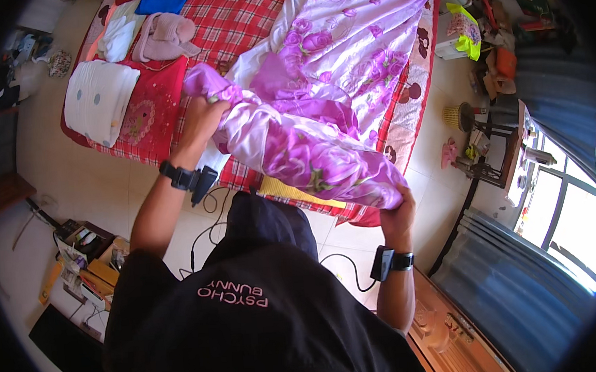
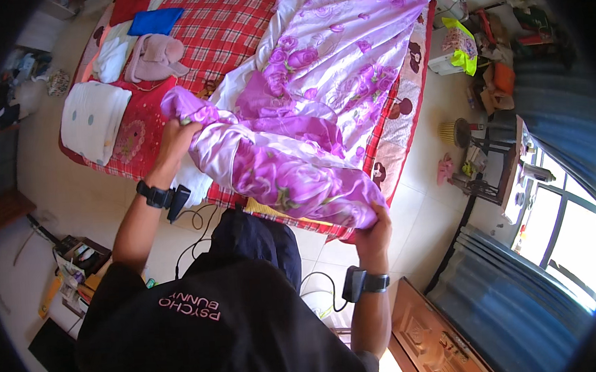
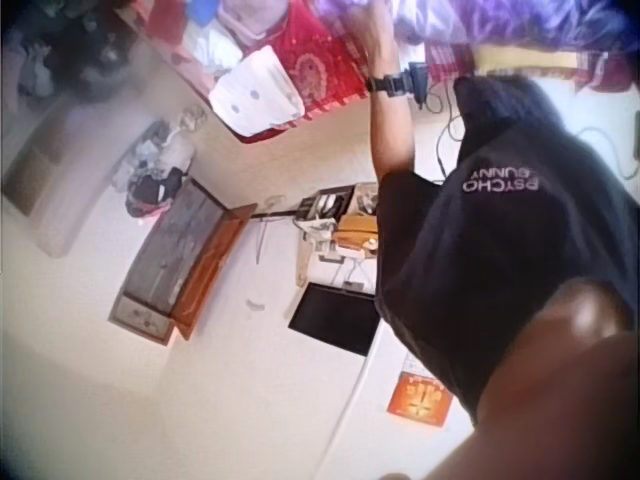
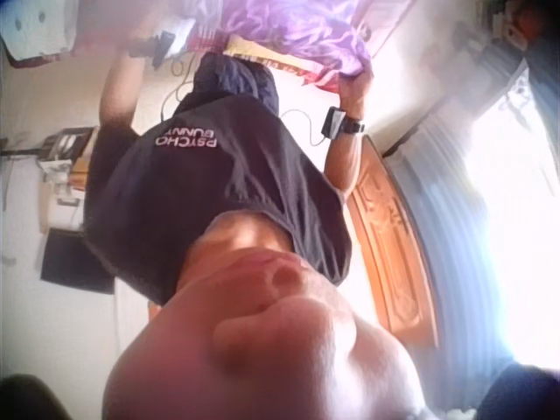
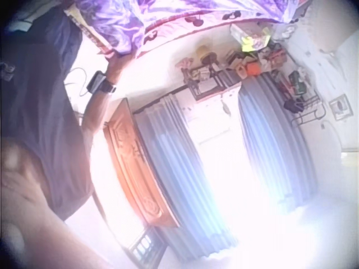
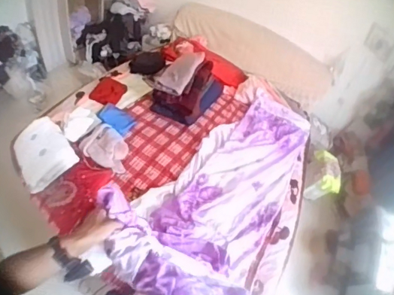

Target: The person folds a floral purple blanket on a bed, smooths it out, and then retrieves a checkered pillowcase from a wardrobe and folds it.

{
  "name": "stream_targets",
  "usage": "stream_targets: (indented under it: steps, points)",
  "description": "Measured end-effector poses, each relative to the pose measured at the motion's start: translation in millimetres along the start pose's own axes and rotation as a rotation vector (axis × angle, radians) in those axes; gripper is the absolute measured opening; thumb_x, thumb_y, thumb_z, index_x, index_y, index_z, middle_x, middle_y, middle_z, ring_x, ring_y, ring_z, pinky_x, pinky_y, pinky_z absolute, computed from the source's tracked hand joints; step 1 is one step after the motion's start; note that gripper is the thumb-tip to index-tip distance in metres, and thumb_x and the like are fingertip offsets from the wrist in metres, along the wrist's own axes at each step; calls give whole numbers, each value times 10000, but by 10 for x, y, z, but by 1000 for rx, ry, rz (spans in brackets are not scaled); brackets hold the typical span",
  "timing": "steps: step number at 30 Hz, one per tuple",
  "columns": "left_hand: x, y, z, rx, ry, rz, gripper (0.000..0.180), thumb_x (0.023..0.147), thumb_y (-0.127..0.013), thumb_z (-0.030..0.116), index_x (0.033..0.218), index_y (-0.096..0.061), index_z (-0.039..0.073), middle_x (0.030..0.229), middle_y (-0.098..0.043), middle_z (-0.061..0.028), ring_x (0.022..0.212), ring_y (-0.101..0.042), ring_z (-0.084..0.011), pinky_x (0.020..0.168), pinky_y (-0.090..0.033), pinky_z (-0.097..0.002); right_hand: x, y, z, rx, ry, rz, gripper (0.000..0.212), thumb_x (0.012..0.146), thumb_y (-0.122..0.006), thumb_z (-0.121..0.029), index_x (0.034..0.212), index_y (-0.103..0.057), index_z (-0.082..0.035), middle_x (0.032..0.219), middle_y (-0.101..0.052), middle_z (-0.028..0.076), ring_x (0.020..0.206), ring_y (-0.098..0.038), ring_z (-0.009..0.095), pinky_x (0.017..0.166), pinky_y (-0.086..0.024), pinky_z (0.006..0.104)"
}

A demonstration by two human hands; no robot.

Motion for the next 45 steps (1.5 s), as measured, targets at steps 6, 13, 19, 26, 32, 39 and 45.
stream_targets:
  steps: [6, 13, 19, 26, 32, 39, 45]
  points:
    - [1298, -758, 733, 175, -19, -244, 301, 789, -642, 276, 883, -664, -9, 776, -657, -64, 707, -608, -156, 631, -461, -310, 1287, -127, -900, -153, 32, -100, 277, 926, -462, -238, 1020, -581, -6, 957, -656, 113, 880, -634, 218, 845, -498, 355]
    - [2803, -1748, 627, 93, -42, -165, 469, 898, -480, 422, 1146, -577, 36, 1040, -627, -125, 918, -574, -243, 804, -461, -352, 3462, -212, -1247, -479, 93, 180, 427, 900, -537, -439, 1179, -536, -116, 1172, -563, 103, 1071, -550, 224, 861, -468, 375]
    - [2076, -1940, -298, 732, -561, -32, 510, 817, -633, 350, 1200, -538, 28, 1206, -517, -249, 1091, -525, -385, 927, -427, -442, 3882, 124, -25, -1641, 374, 6, 701, 846, -636, -379, 1371, -353, -10, 1380, -393, 257, 1271, -354, 467, 999, -359, 538]
    - [1465, -1457, -1425, 831, -290, 21, 759, 813, -666, 325, 1406, -284, 44, 1384, -331, -285, 1309, -297, -416, 1054, -283, -489, 2961, -256, 933, -1778, 648, -249, 762, 792, -681, -175, 1407, -266, -1, 1426, -249, 296, 1340, -217, 441, 1098, -225, 498]
    - [2038, -1490, -1758, 413, -105, -1, 836, 840, -639, 387, 1410, -212, -51, 1396, -341, -271, 1303, -346, -360, 1065, -291, -397, 3041, -731, 1117, -1757, 654, -295, 825, 762, -713, -252, 1439, -257, -131, 1445, -220, 284, 1345, -215, 439, 1074, -220, 549]
    - [2277, -1976, -1845, 130, 134, -257, 802, 738, -740, 351, 1276, -376, -120, 1218, -528, -204, 1115, -525, -255, 919, -428, -316, 3586, -569, 1499, -1938, 547, -228, 807, 767, -693, -391, 1428, -294, -157, 1449, -238, 280, 1342, -230, 444, 1057, -190, 606]
    - [2295, -1362, -2244, 235, 17, -60, 613, 714, -754, 254, 1178, -505, -60, 1110, -605, -188, 1047, -582, -295, 884, -455, -345, 3468, -413, 887, -1671, 685, -76, 711, 795, -681, -238, 1368, -333, -3, 1381, -341, 268, 1286, -334, 431, 1022, -356, 510]
Point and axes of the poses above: each hand's wrist, its own x-axis towards the middle knuckle, its own y-axis out of the back of the hand, z = x × y, the point moved 6 cm from there along x, towards the middle knuckle
